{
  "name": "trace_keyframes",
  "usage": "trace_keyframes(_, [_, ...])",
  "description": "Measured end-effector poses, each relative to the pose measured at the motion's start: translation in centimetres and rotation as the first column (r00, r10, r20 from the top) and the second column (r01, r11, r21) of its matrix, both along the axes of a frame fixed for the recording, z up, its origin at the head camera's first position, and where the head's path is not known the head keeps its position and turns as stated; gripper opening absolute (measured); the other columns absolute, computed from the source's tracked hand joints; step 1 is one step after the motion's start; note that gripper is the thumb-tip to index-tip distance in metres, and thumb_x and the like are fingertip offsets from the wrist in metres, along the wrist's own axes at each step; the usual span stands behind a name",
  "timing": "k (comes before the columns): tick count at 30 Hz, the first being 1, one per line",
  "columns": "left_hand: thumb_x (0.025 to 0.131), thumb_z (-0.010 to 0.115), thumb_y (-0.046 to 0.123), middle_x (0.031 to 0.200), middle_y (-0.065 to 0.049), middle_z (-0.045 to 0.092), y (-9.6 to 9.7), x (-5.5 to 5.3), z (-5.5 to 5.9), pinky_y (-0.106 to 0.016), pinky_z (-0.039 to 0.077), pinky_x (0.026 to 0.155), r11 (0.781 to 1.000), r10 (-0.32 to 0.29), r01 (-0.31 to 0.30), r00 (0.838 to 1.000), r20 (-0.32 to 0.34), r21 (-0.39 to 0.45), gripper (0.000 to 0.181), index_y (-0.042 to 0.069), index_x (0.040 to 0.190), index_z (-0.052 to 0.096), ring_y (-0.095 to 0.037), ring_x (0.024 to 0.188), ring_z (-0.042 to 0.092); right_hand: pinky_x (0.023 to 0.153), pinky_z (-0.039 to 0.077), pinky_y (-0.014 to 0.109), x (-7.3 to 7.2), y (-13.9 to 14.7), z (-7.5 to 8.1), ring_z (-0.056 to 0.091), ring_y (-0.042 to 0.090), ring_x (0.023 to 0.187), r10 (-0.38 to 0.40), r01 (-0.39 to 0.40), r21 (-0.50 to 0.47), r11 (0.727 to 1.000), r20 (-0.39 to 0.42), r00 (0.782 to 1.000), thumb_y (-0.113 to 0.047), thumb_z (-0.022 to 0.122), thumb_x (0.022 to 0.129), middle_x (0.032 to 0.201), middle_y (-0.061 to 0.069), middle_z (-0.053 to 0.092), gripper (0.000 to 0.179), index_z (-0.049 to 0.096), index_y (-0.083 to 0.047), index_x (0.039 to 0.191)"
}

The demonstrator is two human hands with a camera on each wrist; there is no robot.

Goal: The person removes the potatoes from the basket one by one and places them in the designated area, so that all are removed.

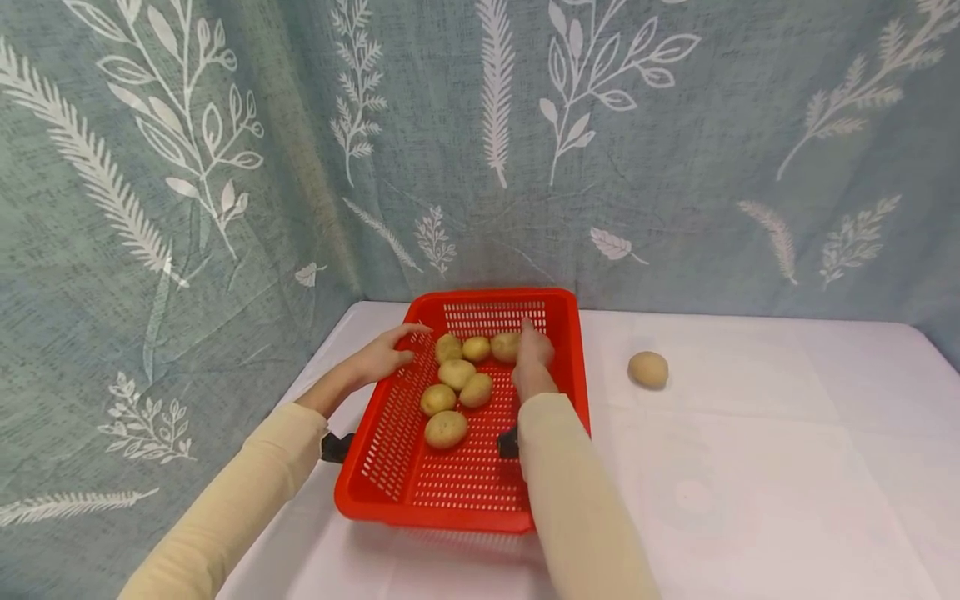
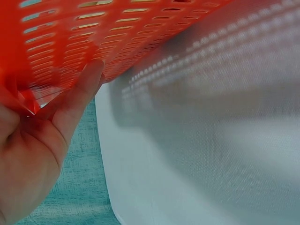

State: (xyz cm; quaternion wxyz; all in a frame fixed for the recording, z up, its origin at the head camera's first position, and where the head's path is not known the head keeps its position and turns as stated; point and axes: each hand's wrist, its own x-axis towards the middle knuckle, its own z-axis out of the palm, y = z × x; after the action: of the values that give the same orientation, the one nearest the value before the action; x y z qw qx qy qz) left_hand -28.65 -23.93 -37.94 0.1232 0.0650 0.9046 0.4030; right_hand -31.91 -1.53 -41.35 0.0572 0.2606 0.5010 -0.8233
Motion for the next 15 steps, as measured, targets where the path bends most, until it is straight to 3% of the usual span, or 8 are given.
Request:
trace_keyframes(3, [0.092, 0.042, -0.004, 0.123, -0.02, 0.052, 0.01, -0.09, 0.04, -0.034, 0.05, 0.077, 1.0, -0.003, 0.003, 1.0, -0.001, -0.001, 0.052, 0.007, 0.142, 0.041, -0.022, 0.086, 0.057, 0.09, 0.041, 0.036, 0.0, -0.05, -0.27, 0.045, 0.02, 0.109, 0.07, -0.069, 0.103, 0.992, 0.001, 0.998, -0.029, 0.054, 0.096, 0.129, 0.009, 0.047, 0.044, 0.051, -0.002, 0.131])
trace_keyframes(7, [0.092, 0.041, -0.004, 0.125, -0.021, 0.051, -0.04, -0.07, 0.03, -0.035, 0.05, 0.078, 1.0, -0.005, 0.005, 1.0, 0.01, 0.006, 0.052, 0.007, 0.143, 0.04, -0.023, 0.088, 0.058, 0.086, 0.043, 0.035, 0.21, -0.09, -0.71, 0.05, 0.022, 0.1, 0.178, -0.171, 0.293, 0.941, 0.002, 0.984, -0.026, 0.059, 0.094, 0.119, 0.011, 0.053, 0.041, 0.055, -0.001, 0.126])
trace_keyframes(10, [0.093, 0.041, -0.004, 0.126, -0.021, 0.051, -0.09, 0.0, 0.05, -0.035, 0.051, 0.078, 1.0, -0.003, 0.003, 1.0, 0.018, 0.009, 0.052, 0.007, 0.143, 0.039, -0.023, 0.09, 0.059, 0.091, 0.043, 0.039, 0.44, -0.05, -0.88, 0.05, 0.025, 0.102, 0.241, -0.22, 0.408, 0.886, 0.001, 0.971, -0.024, 0.063, 0.09, 0.119, 0.014, 0.054, 0.043, 0.055, -0.001, 0.126])
trace_keyframes(15, [0.092, 0.041, -0.005, 0.127, -0.02, 0.051, -0.12, -0.11, -0.04, -0.035, 0.051, 0.078, 1.0, -0.005, 0.005, 1.0, 0.014, 0.018, 0.052, 0.007, 0.143, 0.039, -0.024, 0.091, 0.059, 0.099, 0.038, 0.041, 0.71, 0.07, -0.86, 0.047, 0.029, 0.115, 0.298, -0.259, 0.483, 0.836, -0.003, 0.955, -0.018, 0.068, 0.084, 0.128, 0.016, 0.049, 0.054, 0.048, -0.002, 0.132])
